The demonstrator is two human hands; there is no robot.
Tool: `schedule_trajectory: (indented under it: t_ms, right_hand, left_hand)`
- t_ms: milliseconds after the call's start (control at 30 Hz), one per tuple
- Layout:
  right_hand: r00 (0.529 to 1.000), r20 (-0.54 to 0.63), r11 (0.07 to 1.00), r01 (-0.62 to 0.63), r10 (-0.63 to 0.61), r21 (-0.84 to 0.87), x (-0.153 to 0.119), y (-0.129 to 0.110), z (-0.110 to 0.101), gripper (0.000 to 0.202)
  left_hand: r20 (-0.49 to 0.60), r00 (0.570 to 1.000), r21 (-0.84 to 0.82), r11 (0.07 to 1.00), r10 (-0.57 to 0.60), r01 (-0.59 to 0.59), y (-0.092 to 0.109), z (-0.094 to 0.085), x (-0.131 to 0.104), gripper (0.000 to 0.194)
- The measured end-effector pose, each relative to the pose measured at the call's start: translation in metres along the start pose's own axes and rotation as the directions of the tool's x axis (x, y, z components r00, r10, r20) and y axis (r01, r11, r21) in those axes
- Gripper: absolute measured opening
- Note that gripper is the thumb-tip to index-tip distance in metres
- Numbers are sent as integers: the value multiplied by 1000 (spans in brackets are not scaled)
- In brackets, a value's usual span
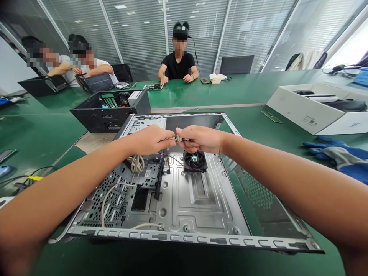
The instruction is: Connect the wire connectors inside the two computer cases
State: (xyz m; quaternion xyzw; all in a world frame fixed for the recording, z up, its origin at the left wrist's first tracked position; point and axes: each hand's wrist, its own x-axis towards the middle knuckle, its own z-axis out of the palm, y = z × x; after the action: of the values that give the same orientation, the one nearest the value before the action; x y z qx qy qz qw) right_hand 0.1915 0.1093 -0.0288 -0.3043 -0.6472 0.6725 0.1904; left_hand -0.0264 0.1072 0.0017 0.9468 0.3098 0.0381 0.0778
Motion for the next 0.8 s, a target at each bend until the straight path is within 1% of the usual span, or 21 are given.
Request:
schedule_trajectory:
  t_ms: [100,167,267,367,433,500,533,633,700,800]
  right_hand:
    - [1000,14,1000,12,-13,25,-1,-1,-2,49]
    - [1000,14,999,27,-28,35,-1,-1,-2,49]
    - [999,5,999,36,-36,29,-2,0,0,48]
    - [999,6,999,37,-37,9,-2,1,1,46]
    - [999,17,999,39,-39,-18,-2,1,2,44]
    - [999,27,997,42,-41,-59,-2,1,3,43]
    - [999,32,995,44,-41,-86,-2,1,4,43]
    - [998,56,982,48,-38,-182,-2,0,4,43]
    - [997,69,972,35,-19,-234,-2,-1,5,44]
    - [998,49,963,-15,29,-271,-2,-1,5,47]
  left_hand:
    - [-60,998,45,999,-8,10,1,1,0,39]
    - [-79,997,60,998,-12,17,2,1,0,40]
    - [-43,999,15,1000,-8,9,5,-1,0,41]
    - [40,999,-160,986,-30,36,7,-4,0,39]
    - [127,991,-322,942,-53,92,6,-7,-1,36]
    - [247,967,-444,879,-68,175,5,-10,-1,32]
    - [306,949,-480,850,-69,216,4,-11,-2,30]
    - [433,900,-532,793,-49,299,2,-12,-3,25]
    - [480,877,-545,770,-37,331,1,-12,-3,22]
    - [528,849,-539,765,-18,352,0,-10,-3,18]
